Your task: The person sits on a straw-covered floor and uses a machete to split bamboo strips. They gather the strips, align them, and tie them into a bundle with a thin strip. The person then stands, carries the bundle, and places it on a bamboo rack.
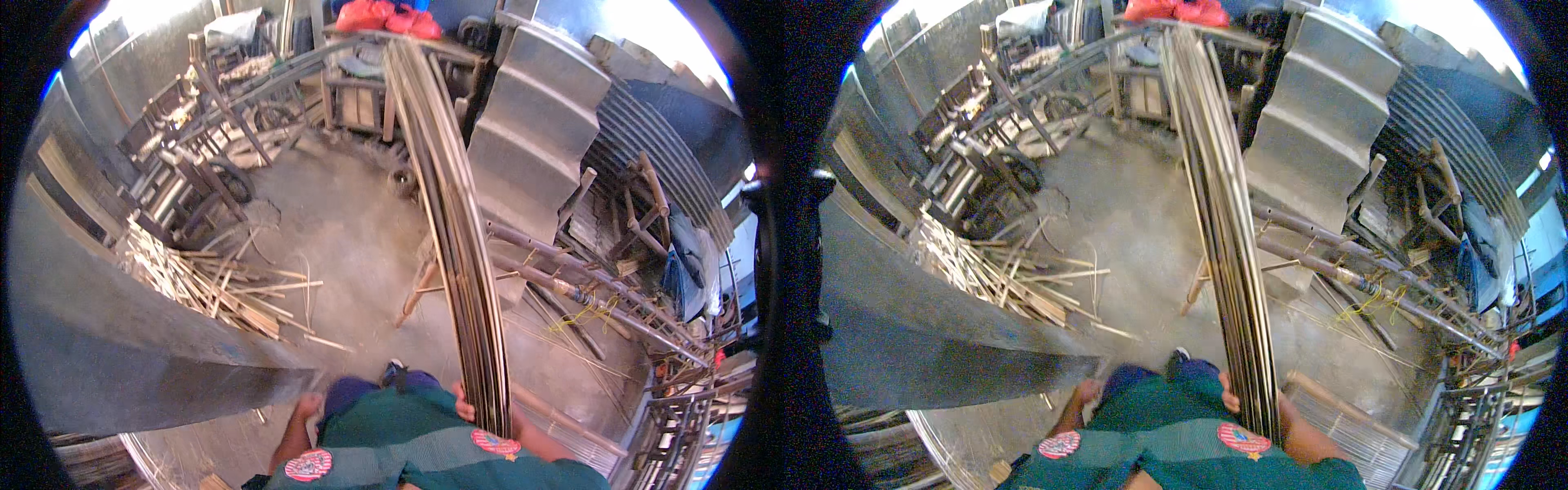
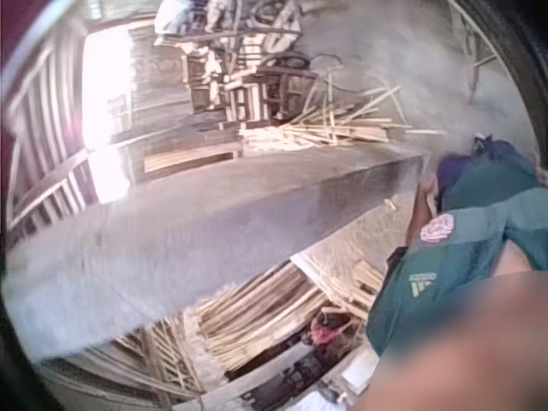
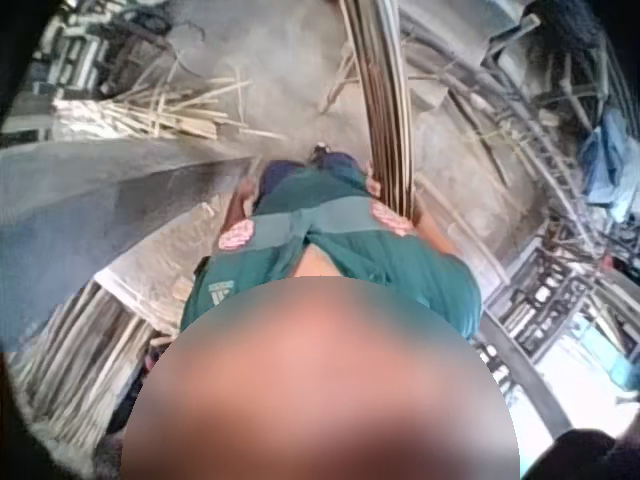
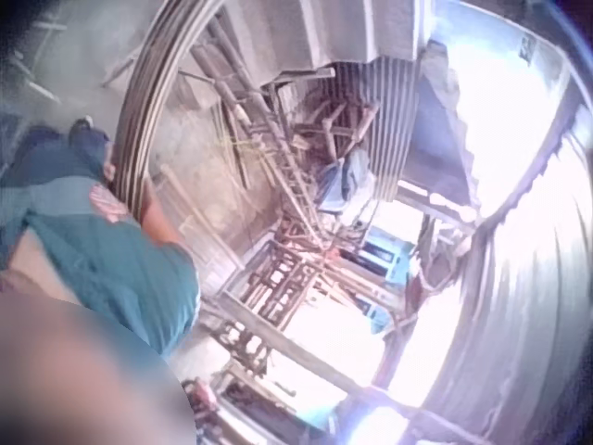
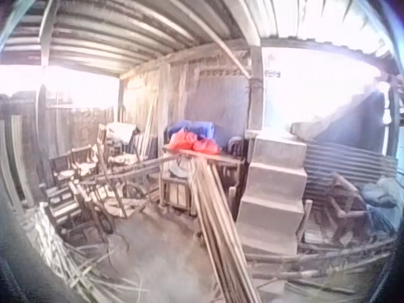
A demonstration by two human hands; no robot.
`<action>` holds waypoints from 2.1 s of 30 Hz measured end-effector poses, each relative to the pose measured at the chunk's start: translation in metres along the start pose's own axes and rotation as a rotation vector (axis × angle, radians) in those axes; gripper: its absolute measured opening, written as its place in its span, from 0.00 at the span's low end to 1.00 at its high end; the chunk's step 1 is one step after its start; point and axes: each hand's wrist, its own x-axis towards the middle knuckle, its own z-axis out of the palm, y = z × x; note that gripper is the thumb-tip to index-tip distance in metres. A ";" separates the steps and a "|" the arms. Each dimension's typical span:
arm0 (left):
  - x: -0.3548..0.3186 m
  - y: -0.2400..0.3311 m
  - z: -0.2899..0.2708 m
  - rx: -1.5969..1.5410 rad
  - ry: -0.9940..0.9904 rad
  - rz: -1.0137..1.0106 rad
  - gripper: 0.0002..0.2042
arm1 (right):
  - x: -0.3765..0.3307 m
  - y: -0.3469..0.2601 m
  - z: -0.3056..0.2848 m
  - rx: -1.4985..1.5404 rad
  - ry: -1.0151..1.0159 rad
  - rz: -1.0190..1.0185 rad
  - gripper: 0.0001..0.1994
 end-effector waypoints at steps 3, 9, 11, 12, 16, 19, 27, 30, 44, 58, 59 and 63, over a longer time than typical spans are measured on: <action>0.031 0.068 -0.017 -0.214 0.162 -0.025 0.17 | 0.036 -0.057 0.013 -0.029 -0.080 0.099 0.18; 0.124 0.153 -0.075 -0.297 0.183 -0.119 0.19 | 0.120 -0.129 -0.016 0.155 -0.292 0.070 0.22; 0.164 0.161 -0.097 -0.240 0.146 -0.193 0.20 | 0.162 -0.156 -0.031 0.184 -0.443 0.099 0.21; 0.186 0.166 -0.112 -0.221 0.121 -0.280 0.21 | 0.175 -0.165 -0.033 0.200 -0.371 0.077 0.20; 0.251 0.195 -0.166 -0.003 0.145 -0.185 0.22 | 0.245 -0.223 -0.038 0.258 -0.356 0.103 0.20; 0.297 0.237 -0.209 -0.184 0.162 -0.185 0.22 | 0.293 -0.266 -0.037 0.249 -0.294 0.080 0.19; 0.442 0.331 -0.309 -0.143 0.290 -0.002 0.21 | 0.376 -0.353 -0.048 0.211 -0.118 0.035 0.19; 0.478 0.381 -0.314 -0.106 0.353 0.007 0.21 | 0.392 -0.379 -0.060 0.200 -0.051 0.014 0.19; 0.569 0.506 -0.216 0.087 -0.079 -0.064 0.25 | 0.425 -0.523 -0.111 0.062 0.204 -0.066 0.18; 0.712 0.607 -0.240 -0.105 -0.225 0.007 0.20 | 0.421 -0.500 -0.071 -0.011 0.596 -0.392 0.18; 0.715 0.622 -0.242 -0.102 -0.228 0.008 0.20 | 0.426 -0.503 -0.065 -0.022 0.617 -0.405 0.18; 0.721 0.697 -0.235 -0.141 -0.262 0.062 0.19 | 0.440 -0.529 -0.046 -0.019 0.686 -0.446 0.17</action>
